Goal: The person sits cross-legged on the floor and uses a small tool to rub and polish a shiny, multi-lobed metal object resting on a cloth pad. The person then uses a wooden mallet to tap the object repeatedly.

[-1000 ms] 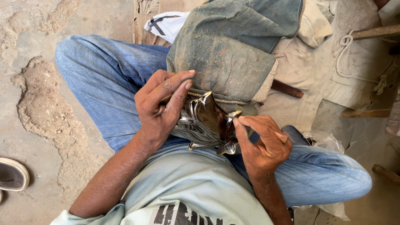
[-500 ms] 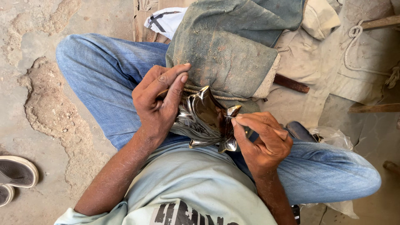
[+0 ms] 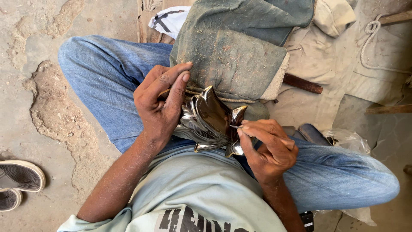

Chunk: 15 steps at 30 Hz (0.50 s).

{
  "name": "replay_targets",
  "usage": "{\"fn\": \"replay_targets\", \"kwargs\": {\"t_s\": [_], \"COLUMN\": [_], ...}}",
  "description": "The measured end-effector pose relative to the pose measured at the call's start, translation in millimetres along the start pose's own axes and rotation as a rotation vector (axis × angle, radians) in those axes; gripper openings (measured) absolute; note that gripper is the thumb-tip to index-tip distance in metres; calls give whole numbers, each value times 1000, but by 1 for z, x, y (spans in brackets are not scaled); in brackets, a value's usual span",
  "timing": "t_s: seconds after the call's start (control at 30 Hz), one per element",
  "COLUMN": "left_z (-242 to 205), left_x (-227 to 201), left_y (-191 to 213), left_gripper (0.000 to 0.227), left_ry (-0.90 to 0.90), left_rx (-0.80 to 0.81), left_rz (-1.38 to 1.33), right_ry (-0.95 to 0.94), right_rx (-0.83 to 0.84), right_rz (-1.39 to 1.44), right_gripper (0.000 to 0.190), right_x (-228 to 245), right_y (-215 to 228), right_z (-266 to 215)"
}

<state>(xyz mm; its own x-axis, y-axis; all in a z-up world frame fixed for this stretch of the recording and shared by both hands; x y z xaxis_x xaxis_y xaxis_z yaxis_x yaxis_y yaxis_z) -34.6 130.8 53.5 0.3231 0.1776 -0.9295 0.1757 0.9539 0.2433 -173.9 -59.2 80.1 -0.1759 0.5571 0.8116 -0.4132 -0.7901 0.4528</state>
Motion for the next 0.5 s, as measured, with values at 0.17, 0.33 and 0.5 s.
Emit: {"fn": "replay_targets", "kwargs": {"t_s": [0.17,0.33,0.5], "left_z": [0,0,-1], "left_x": [1,1,0], "left_y": [-1,0,0], "left_gripper": [21,21,20], "left_ry": [12,5,0], "left_rx": [-1,-3,-4], "left_rz": [-4,-2,7], "right_ry": [12,-3,3], "right_rx": [10,12,29], "right_rz": [-32,-3,12], "right_gripper": [25,25,26], "right_x": [-1,-4,-4], "right_y": [0,0,1], "right_z": [-5,-3,-3]}}
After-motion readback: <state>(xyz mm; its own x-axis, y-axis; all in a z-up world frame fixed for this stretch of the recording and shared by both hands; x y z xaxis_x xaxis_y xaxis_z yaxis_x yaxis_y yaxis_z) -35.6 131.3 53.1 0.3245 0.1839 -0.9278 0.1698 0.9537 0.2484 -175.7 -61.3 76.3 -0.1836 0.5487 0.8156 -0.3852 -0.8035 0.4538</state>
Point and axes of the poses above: each hand's wrist, its own z-axis towards the middle knuckle, its own y-axis out of the back of the hand, x = y × z, the point moved 5 cm from there along z, towards the middle knuckle, and after that the axes turned 2 degrees about x, right-handed, at the moved point
